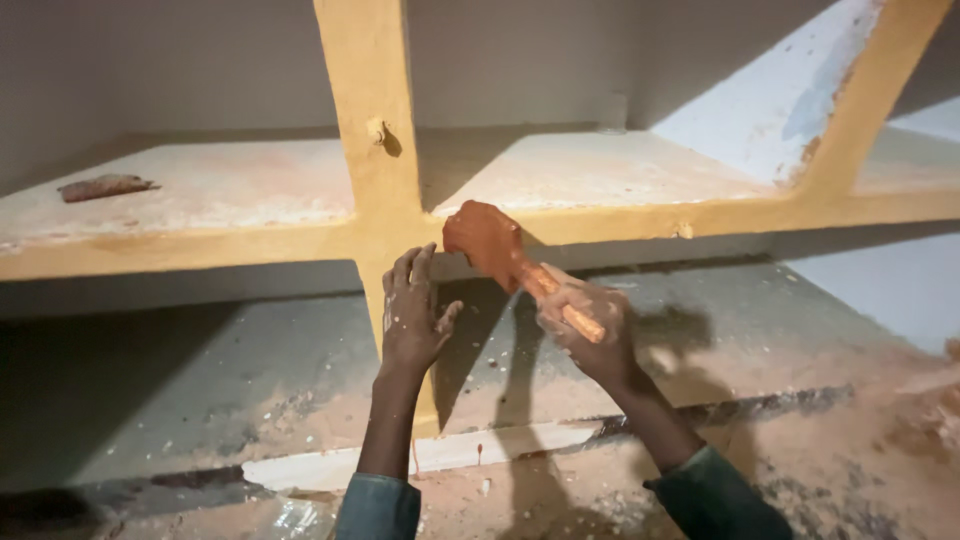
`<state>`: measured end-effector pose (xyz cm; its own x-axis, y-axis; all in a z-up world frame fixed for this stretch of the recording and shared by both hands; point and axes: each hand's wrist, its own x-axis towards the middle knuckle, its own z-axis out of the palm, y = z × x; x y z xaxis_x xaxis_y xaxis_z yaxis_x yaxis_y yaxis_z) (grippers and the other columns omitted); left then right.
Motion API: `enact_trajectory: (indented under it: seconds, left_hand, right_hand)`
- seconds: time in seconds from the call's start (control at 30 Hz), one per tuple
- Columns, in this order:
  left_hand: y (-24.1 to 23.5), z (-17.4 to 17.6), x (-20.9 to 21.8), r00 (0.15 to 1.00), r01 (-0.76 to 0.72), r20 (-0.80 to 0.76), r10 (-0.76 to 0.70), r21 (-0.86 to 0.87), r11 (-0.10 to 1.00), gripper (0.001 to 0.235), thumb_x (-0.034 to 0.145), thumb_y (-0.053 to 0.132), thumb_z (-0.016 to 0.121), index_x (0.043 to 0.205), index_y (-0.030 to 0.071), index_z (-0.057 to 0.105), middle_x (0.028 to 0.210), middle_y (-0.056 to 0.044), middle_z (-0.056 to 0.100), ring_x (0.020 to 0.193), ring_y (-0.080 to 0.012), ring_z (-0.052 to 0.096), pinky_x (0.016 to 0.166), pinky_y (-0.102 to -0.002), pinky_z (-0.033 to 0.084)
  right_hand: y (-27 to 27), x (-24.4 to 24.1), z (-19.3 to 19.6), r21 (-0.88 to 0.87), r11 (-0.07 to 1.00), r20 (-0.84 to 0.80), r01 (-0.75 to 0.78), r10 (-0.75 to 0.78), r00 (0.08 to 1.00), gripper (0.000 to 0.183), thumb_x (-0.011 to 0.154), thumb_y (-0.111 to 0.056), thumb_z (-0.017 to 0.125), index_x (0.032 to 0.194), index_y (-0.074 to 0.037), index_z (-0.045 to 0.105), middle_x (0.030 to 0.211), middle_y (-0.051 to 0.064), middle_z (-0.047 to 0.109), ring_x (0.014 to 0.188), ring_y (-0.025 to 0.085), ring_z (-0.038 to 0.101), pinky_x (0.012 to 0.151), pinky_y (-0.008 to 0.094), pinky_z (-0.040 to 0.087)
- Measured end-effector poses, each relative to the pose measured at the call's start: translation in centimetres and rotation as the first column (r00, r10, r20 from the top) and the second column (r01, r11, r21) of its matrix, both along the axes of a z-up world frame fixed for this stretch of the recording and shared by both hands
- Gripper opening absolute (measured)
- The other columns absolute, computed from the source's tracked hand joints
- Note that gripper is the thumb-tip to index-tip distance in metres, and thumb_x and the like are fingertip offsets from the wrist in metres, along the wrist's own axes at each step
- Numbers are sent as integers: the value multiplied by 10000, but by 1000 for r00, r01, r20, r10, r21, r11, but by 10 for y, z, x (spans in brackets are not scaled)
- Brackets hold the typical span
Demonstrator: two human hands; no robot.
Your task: The person paints the edges and vertical supports of built-in wall shelves with reddish-brown paint using a brush. They repeatedly dip the brush into a small container and apply paint to the shelf frame, covering the yellow base coat.
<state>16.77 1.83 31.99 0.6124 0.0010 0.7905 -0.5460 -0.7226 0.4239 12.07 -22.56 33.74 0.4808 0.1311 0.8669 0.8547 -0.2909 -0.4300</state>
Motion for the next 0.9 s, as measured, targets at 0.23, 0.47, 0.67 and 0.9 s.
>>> enact_trajectory:
  seconds: [0.23, 0.47, 0.67, 0.9]
  left_hand:
    - [-42, -15, 27, 989, -123, -90, 120, -23, 992, 937, 708, 153, 888, 1504, 88, 397, 1452, -204, 407, 1301, -425, 423, 1111, -500, 405]
    - [-74, -13, 43, 977, -212, -12, 212, -89, 973, 909, 705, 137, 886, 1483, 86, 419, 1451, -235, 394, 1329, -442, 387, 1108, -518, 383]
    - [-65, -6, 40, 975, -221, 9, 221, -9, 975, 875, 728, 133, 865, 1480, 81, 421, 1448, -233, 412, 1307, -446, 406, 1092, -534, 395]
    - [-42, -6, 23, 994, -109, -31, 108, -41, 993, 849, 757, 170, 841, 1489, 87, 420, 1438, -218, 448, 1283, -449, 440, 1075, -536, 417]
  right_hand:
    - [-81, 8, -10, -83, 924, 20, 374, -373, 928, 84, 852, -130, 781, 860, -66, 728, 867, 103, 703, 604, 165, 701, 572, 295, 548]
    - [-127, 4, -13, -10, 825, 210, 564, -550, 808, 117, 817, -109, 783, 885, -53, 705, 1078, 160, 766, 747, 195, 735, 638, 324, 611]
    - [-135, 20, -19, -52, 730, 187, 681, -663, 725, 64, 935, -47, 745, 898, 3, 731, 1213, 265, 742, 623, 150, 709, 480, 264, 573]
    - [-109, 40, -30, 131, 920, 253, 368, -390, 885, 76, 872, -116, 771, 900, -74, 714, 1150, 230, 747, 924, 261, 768, 805, 356, 642]
